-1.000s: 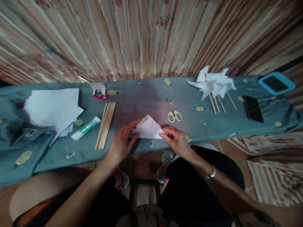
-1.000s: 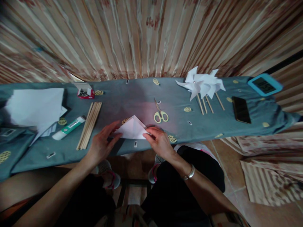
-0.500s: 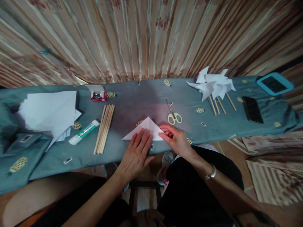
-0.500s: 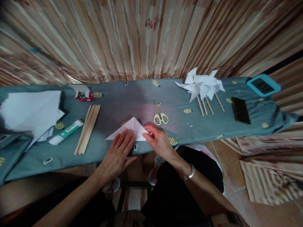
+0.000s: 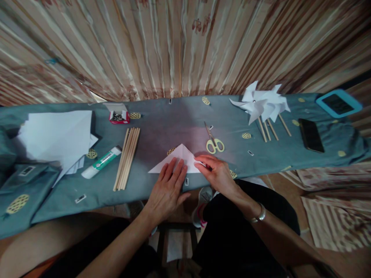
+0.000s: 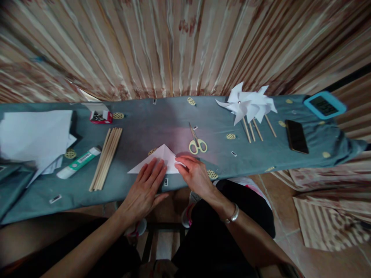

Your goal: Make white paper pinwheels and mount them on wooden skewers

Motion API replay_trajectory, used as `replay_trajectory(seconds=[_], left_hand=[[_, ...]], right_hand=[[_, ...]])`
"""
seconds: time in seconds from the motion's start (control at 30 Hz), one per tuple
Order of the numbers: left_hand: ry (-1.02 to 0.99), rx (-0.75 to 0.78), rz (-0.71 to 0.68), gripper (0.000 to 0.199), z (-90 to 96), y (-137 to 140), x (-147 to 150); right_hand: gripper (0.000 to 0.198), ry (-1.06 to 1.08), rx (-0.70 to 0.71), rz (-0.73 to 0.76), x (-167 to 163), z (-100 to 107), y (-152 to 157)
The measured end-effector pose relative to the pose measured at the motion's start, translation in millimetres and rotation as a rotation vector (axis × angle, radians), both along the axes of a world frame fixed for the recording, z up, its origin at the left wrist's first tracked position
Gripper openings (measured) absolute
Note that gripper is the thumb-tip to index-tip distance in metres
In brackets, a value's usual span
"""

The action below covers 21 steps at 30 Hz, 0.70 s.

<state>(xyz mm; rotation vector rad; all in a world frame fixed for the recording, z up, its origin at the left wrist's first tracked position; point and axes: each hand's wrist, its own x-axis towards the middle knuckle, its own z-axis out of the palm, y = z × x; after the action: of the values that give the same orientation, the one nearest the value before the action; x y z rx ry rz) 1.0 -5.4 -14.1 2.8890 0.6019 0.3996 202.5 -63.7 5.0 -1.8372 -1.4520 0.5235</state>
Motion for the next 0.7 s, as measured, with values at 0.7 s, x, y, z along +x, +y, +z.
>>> replay_trajectory(seconds=[0.7], left_hand=[[0.075, 0.039, 0.010, 0.081, 1.0, 0.5, 3.2]], right_hand=[[0.025, -0.335, 0.019, 0.068, -1.6, 4.8, -1.3]])
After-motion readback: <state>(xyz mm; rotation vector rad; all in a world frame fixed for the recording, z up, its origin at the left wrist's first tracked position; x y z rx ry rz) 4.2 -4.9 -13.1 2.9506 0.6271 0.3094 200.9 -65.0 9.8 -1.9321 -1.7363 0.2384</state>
